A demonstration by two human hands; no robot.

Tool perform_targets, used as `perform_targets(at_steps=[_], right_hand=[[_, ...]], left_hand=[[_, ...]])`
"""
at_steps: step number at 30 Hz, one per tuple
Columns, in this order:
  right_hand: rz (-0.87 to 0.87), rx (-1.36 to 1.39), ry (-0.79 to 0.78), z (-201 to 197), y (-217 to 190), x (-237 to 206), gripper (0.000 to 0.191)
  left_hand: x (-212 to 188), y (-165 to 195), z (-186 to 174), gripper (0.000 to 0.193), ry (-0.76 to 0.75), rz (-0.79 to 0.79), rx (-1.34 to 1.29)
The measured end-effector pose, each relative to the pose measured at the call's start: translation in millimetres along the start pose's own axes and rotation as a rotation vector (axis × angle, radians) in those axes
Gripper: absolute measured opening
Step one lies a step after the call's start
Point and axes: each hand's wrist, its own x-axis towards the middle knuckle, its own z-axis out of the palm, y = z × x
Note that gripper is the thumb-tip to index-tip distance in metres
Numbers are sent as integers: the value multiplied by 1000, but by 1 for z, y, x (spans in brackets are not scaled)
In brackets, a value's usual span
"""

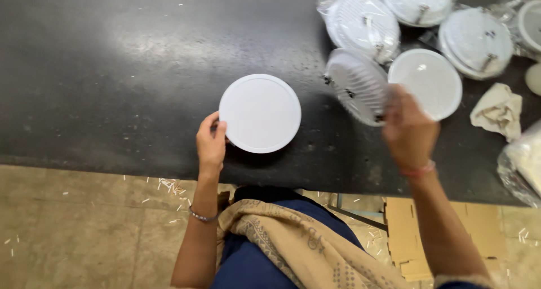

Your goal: The person places white circular LED light fixtures into clear plastic bags one at a time, seals each bag, and stacks the packaged units on the table. The person repeats this process for multiple units throughout the clip.

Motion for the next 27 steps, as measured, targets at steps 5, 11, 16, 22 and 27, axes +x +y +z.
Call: perform_targets(at_steps=[5, 11, 16, 22, 27], right_hand=[[-407, 61, -42, 6, 3, -39, 33], [-372, 157, -114, 9, 19, -85, 32], [-178, 201, -56, 5, 14, -111, 29], [104, 371, -80, -15, -21, -156, 22], [372, 468, -240, -12, -45, -174, 18]], left_hand=[[-56, -30, 36, 31, 111, -22, -141], [-79, -49, 70, 33, 229, 29, -268], [-64, -44, 87, 37, 182, 29, -286], [-64, -32, 87, 40, 70, -41, -378], [-107, -23, 93, 42, -112, -305, -419]])
